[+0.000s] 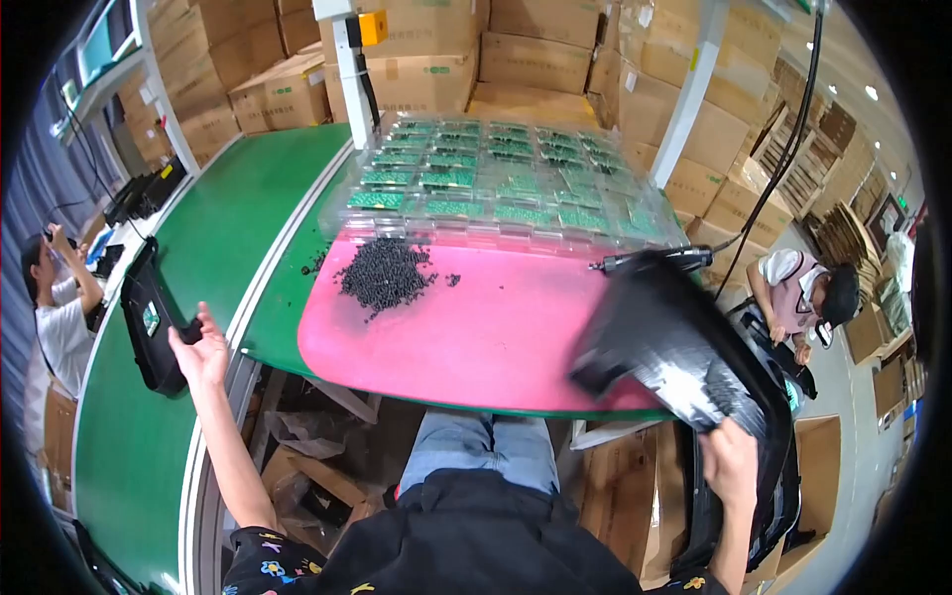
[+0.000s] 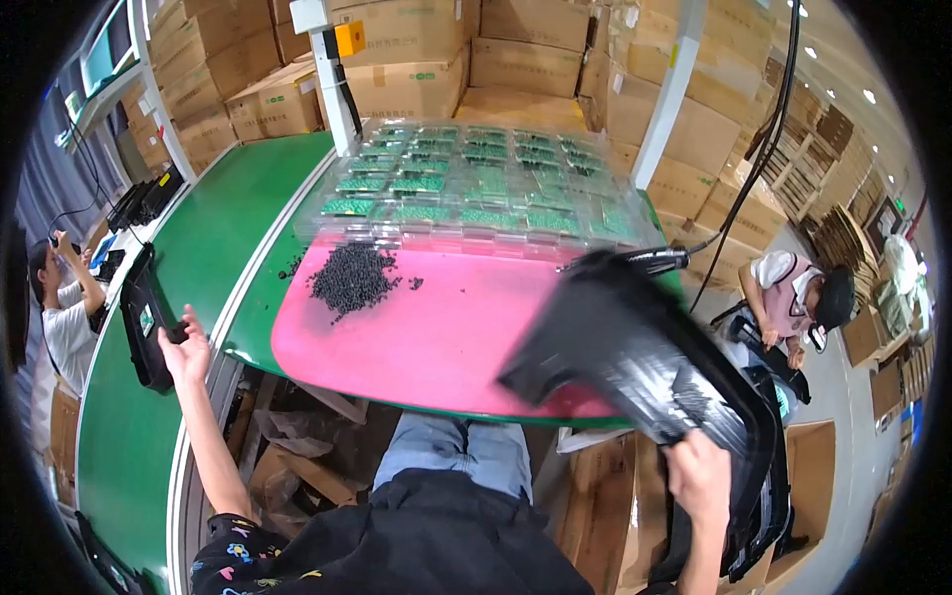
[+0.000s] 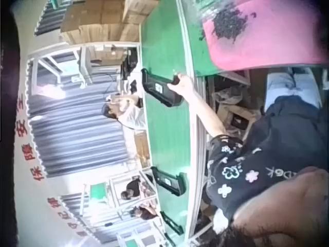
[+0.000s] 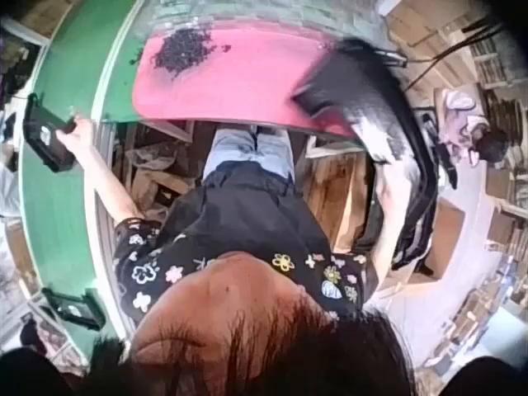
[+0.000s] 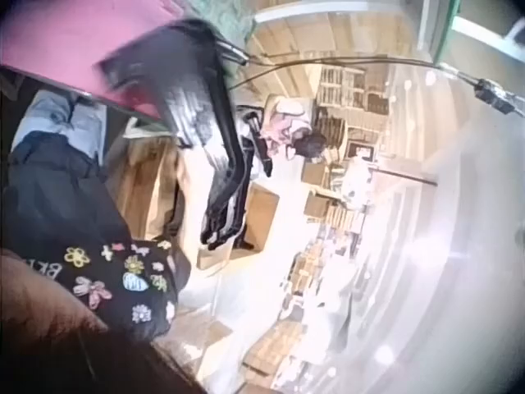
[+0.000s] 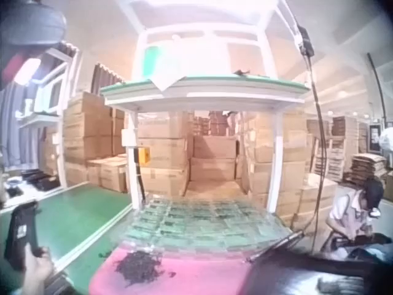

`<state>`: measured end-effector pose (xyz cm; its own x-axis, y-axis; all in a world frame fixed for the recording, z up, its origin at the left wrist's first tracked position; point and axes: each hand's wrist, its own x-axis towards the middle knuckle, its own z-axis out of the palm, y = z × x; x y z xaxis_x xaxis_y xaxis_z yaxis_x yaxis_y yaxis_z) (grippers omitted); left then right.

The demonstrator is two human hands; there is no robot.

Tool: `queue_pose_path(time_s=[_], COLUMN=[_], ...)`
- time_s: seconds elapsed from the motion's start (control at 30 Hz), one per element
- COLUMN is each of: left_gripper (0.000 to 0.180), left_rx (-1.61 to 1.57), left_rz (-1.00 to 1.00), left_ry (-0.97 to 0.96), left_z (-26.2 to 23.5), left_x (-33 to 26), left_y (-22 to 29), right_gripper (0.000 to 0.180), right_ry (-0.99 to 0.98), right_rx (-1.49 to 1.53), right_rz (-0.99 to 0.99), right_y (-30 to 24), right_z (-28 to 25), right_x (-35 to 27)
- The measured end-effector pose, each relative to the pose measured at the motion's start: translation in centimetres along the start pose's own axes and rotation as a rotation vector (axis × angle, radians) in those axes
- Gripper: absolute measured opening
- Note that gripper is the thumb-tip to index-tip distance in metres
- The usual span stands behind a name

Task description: Assembling circuit boards into plastic housings and securing them with an electric screwdriver.

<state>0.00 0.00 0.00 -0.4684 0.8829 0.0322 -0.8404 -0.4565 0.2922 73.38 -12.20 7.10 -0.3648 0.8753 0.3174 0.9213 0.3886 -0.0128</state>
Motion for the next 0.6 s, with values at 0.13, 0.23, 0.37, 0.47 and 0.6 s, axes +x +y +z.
queue_pose_path(time_s=[0.13,0.23,0.37,0.47,0.6], left_gripper=[0.062,0.062,0.019,0.008,0.019], left_rx=[0.758,1.186,1.409,1.453,1.656], left_rz=[-0.015,0.081,0.103,0.144,0.43], left_ry=[-0.152,-0.414,-0.971,-1.193,-1.039], left_z=[8.1,12.6,13.9,12.3,11.6], left_x=[-2.6,-4.6,-7.8,-8.7,-9.1], left_y=[-8.0,-13.3,-19.7,-22.8,-23.5], right_gripper=[0.016,0.02,0.026,0.03,0.045], right_ry=[-0.22,-0.343,-0.32,0.016,0.112], right_rx=[-0.016,0.014,0.134,0.129,0.132], right_rz=[-0.253,-0.342,-0.445,-0.371,-0.276], right_y=[-1.9,-3.9,-6.6,-9.8,-11.7], right_z=[1.6,1.3,-0.7,2.6,8.9], right_x=[5.2,8.8,18.2,26.9,36.9])
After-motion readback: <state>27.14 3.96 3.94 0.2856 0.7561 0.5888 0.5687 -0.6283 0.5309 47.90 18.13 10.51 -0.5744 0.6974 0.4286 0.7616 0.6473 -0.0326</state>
